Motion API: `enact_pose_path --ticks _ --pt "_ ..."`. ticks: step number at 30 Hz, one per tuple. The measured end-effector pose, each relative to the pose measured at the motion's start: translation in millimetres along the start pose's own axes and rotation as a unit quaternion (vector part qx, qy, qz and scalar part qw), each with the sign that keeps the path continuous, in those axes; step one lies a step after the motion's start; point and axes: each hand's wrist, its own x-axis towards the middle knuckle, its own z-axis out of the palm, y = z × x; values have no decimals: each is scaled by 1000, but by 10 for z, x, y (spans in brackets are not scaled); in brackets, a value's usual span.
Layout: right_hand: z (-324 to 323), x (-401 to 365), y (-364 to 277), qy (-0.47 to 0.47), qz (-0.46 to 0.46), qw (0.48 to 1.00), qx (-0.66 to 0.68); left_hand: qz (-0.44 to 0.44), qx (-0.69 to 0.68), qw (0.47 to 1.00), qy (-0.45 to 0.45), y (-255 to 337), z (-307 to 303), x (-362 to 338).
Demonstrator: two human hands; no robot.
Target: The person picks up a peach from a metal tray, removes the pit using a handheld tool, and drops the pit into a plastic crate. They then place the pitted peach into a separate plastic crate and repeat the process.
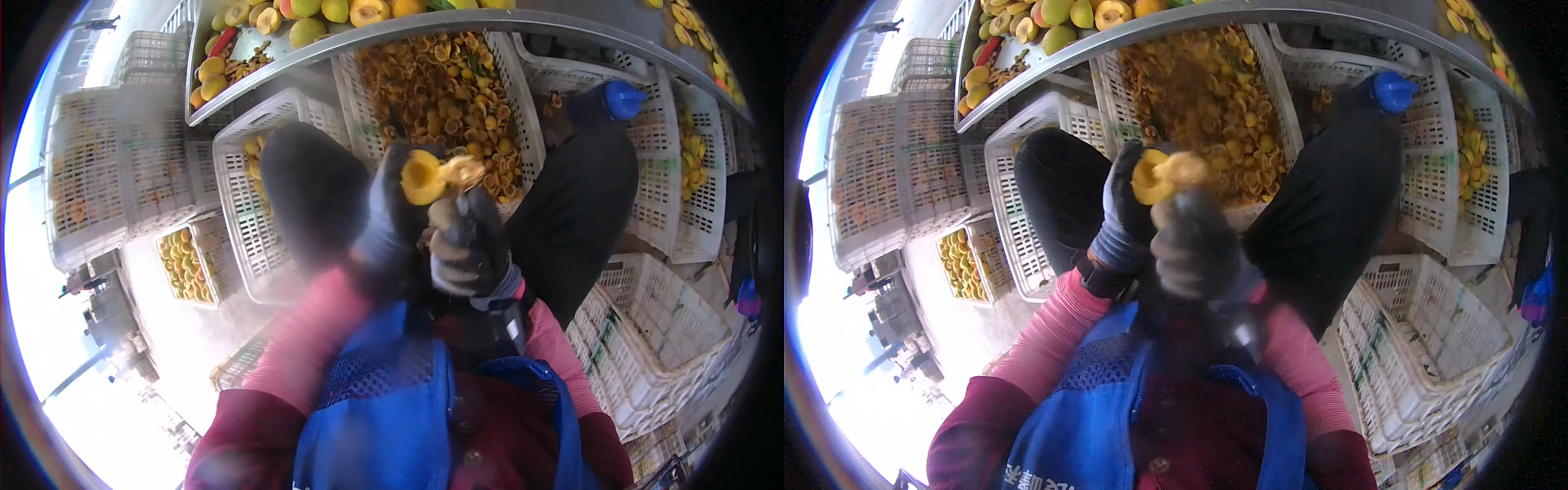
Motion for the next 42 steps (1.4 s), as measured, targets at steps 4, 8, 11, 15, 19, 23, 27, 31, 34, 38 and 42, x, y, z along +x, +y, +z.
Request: enact_pose_path --ticks 4,8,11,15,19,23,27,31,34,38,42 --pt "-126 -133 -2 140 -73 987 -19 127 189 973 27 459 -410 27" --pt "-27 -62 8 221 -46 973 -40 144 351 906 186 666 -1560 240" --pt "30 -26 -2 253 -23 966 -55 81 777 572 250 345 -2343 420" --pt "-92 50 -93 289 3 954 -78 62 490 859 135 1031 -1126 889" --pt "16 100 -87 419 -26 899 -122 196 597 777 38 854 -473 1857" --pt "187 127 -159 516 -90 835 -170 208 623 744 -121 561 -371 2607" --pt "130 162 -198 563 -131 793 -193 44 546 808 -219 573 -325 2784" --pt "556 220 -313 369 -134 897 -203 193 311 926 -93 722 -189 2026" --pt "607 308 -437 339 -95 899 -259 134 271 948 -104 806 34 1254" --pt "376 351 -429 455 -117 632 -617 191 350 917 -24 592 -33 927" --pt "286 323 -230 477 -54 636 -604 219 374 901 -36 362 -189 727"
